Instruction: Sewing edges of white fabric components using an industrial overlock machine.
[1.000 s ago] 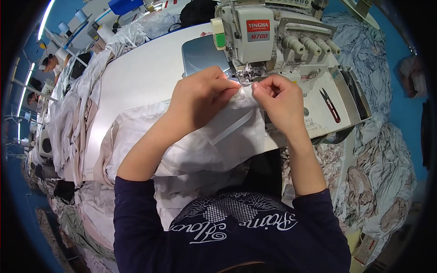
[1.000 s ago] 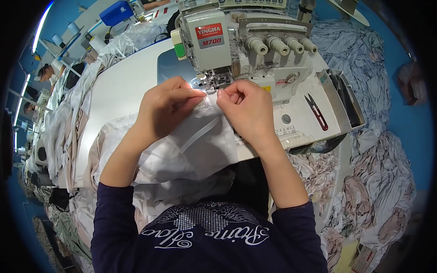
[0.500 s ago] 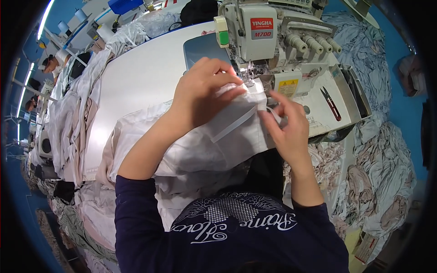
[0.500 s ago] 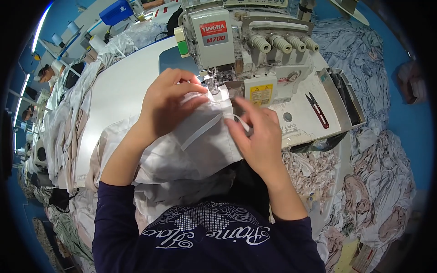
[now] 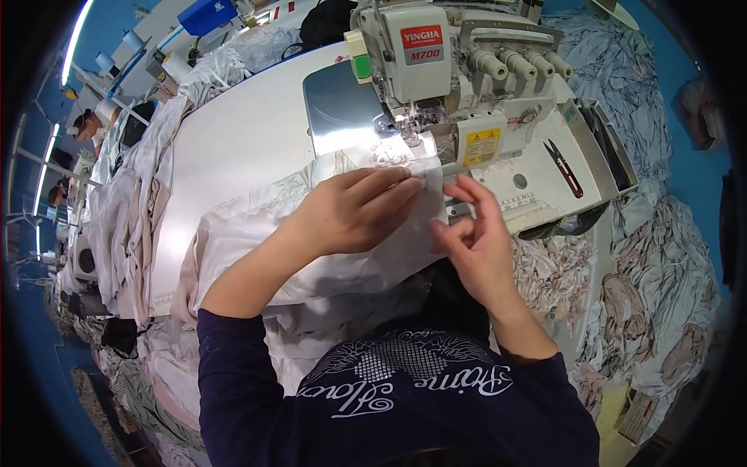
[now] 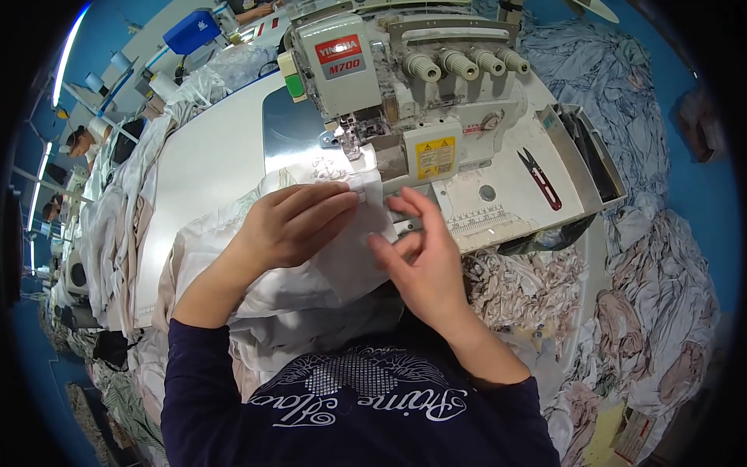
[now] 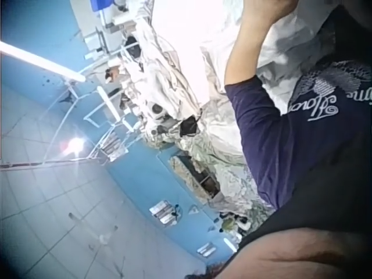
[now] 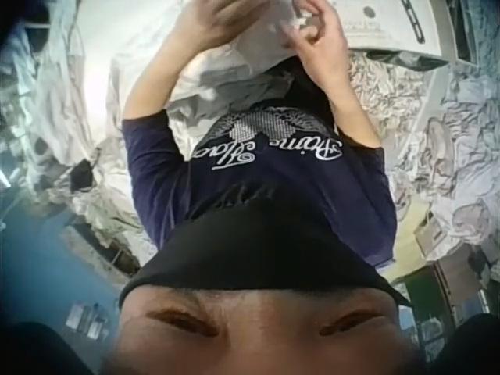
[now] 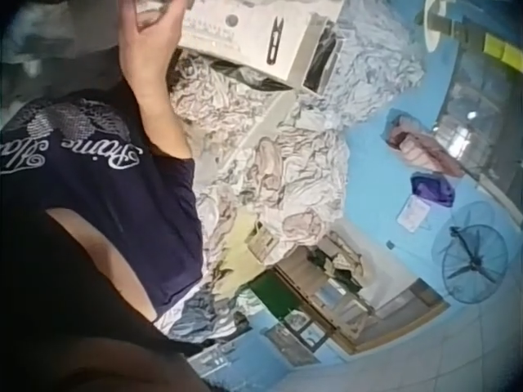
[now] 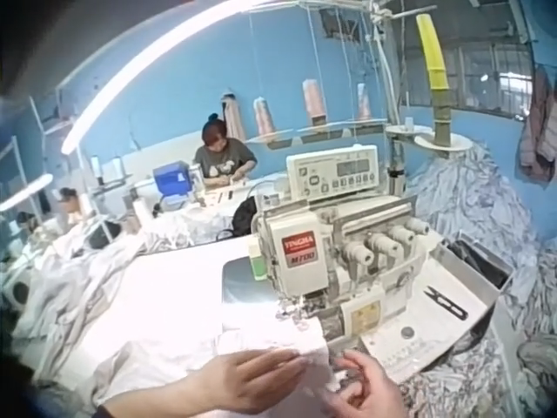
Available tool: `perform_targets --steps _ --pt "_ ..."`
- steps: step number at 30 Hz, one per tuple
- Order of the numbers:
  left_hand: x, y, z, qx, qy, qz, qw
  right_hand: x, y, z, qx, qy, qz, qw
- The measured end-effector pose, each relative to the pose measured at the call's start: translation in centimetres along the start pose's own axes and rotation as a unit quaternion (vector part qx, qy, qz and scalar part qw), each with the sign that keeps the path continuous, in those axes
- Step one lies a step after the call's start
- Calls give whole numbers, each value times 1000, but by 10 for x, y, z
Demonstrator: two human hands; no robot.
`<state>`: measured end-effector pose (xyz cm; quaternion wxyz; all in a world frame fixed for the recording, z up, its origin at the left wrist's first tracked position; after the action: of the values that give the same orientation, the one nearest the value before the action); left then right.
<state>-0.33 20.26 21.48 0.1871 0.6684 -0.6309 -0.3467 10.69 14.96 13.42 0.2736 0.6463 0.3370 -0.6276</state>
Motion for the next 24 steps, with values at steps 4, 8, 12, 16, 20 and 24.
perform_targets --steps 4,8,12,16,20,24 --pt "4 4 -1 0 -24 -11 1000 27 -14 -8 -57 -122 -36 990" --pt "3 4 -2 -14 -12 -8 1000 32 -18 -12 -71 -119 -89 986" --pt "0 8 -3 -19 -2 -10 1000 34 -16 -14 -71 -121 -101 985" --pt "-9 9 -2 -34 32 7 999 31 -19 -17 -79 -109 -107 985" --pt "-29 10 -4 -41 116 78 989 27 -24 -21 -87 -111 -119 983" --pt "-58 3 -5 -39 200 133 970 25 -27 -28 -89 -115 -136 980"
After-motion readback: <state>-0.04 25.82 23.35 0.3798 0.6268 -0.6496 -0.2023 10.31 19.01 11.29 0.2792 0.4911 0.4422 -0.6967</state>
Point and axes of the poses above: each hand's wrist, its own z-axis away from the middle knuckle, its own y-axis out of the back of the hand, x = y × z, the point moved 9 cm from there along -z, towards the middle knuckle, and after that the axes turned 10 degrees about x, right-handed, at the moved point
